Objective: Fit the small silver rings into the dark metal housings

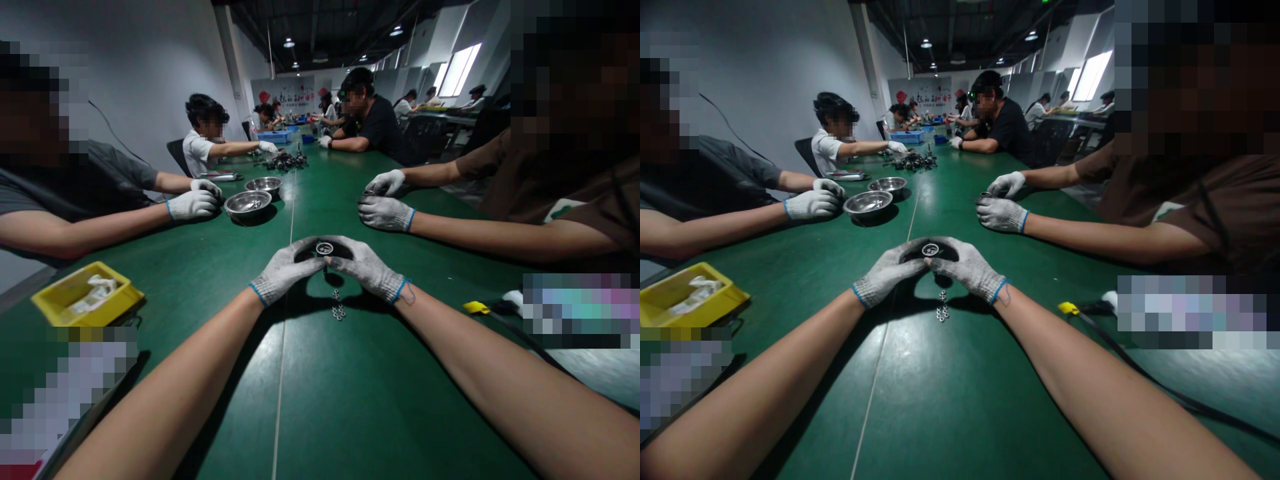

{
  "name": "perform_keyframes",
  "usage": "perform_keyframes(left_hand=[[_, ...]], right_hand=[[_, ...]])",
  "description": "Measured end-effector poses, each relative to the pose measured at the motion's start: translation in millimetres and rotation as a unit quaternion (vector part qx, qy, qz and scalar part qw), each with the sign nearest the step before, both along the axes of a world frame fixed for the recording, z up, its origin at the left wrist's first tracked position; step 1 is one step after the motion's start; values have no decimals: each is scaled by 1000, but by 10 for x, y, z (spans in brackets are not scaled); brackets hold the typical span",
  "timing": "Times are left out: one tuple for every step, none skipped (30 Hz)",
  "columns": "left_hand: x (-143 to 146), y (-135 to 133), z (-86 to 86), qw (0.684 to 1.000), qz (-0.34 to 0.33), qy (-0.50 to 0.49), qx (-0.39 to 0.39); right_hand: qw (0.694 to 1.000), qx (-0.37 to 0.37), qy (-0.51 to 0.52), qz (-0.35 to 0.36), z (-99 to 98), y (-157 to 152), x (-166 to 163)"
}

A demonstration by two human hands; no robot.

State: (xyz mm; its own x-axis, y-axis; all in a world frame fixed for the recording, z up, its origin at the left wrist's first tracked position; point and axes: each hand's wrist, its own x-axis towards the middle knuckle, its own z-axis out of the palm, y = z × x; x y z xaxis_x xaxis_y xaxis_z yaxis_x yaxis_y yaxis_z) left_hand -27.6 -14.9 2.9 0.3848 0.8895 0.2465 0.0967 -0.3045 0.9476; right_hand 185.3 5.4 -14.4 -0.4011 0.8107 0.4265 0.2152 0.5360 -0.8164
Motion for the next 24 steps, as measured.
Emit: perform_keyframes(left_hand=[[-6,6,-9,1000,2,1,-4],[-12,12,-21,1000,5,3,-9],[-18,19,-34,1000,8,6,-13],[-24,25,-48,1000,10,7,-17],[-30,30,-62,1000,11,8,-20],[-35,35,-77,1000,8,9,-23],[-40,39,-90,1000,5,9,-23],[-44,42,-103,1000,3,11,-22],[-48,46,-115,1000,1,13,-19],[-51,49,-127,1000,1,18,-15],[-53,51,-137,1000,4,23,-12],[-54,54,-147,1000,7,30,-8],[-54,56,-157,999,11,36,-4],[-52,57,-167,999,13,41,0],[-48,58,-175,999,16,45,5],[-44,59,-181,999,18,47,8],[-37,59,-184,999,19,46,11],[-31,59,-184,999,20,43,12],[-25,59,-178,999,19,38,11],[-20,58,-167,999,17,30,8],[-17,56,-150,1000,12,20,3],[-18,55,-128,1000,3,9,-5],[-23,52,-102,1000,-12,-3,-18],[-32,50,-75,999,-30,-16,-34]], right_hand=[[1000,3,-3,2,-5,3,-1],[1000,5,-6,5,-12,6,-1],[1000,7,-9,7,-19,8,-1],[1000,9,-12,10,-29,10,1],[1000,11,-14,12,-39,12,4],[1000,13,-17,14,-51,14,7],[1000,16,-19,16,-63,17,12],[999,18,-21,19,-75,20,16],[999,20,-25,21,-85,23,21],[999,23,-29,23,-94,25,25],[999,25,-32,24,-101,26,29],[999,26,-35,26,-105,27,32],[999,27,-37,27,-107,26,34],[998,27,-38,29,-109,25,34],[998,28,-39,31,-108,23,34],[998,28,-39,32,-108,21,34],[998,29,-39,32,-106,18,33],[998,28,-38,30,-102,15,32],[999,27,-35,28,-98,12,31],[999,25,-31,26,-91,7,31],[999,21,-26,27,-82,3,32],[999,17,-21,30,-72,-2,33],[999,12,-17,34,-60,-5,35],[999,6,-13,39,-48,-7,37]])
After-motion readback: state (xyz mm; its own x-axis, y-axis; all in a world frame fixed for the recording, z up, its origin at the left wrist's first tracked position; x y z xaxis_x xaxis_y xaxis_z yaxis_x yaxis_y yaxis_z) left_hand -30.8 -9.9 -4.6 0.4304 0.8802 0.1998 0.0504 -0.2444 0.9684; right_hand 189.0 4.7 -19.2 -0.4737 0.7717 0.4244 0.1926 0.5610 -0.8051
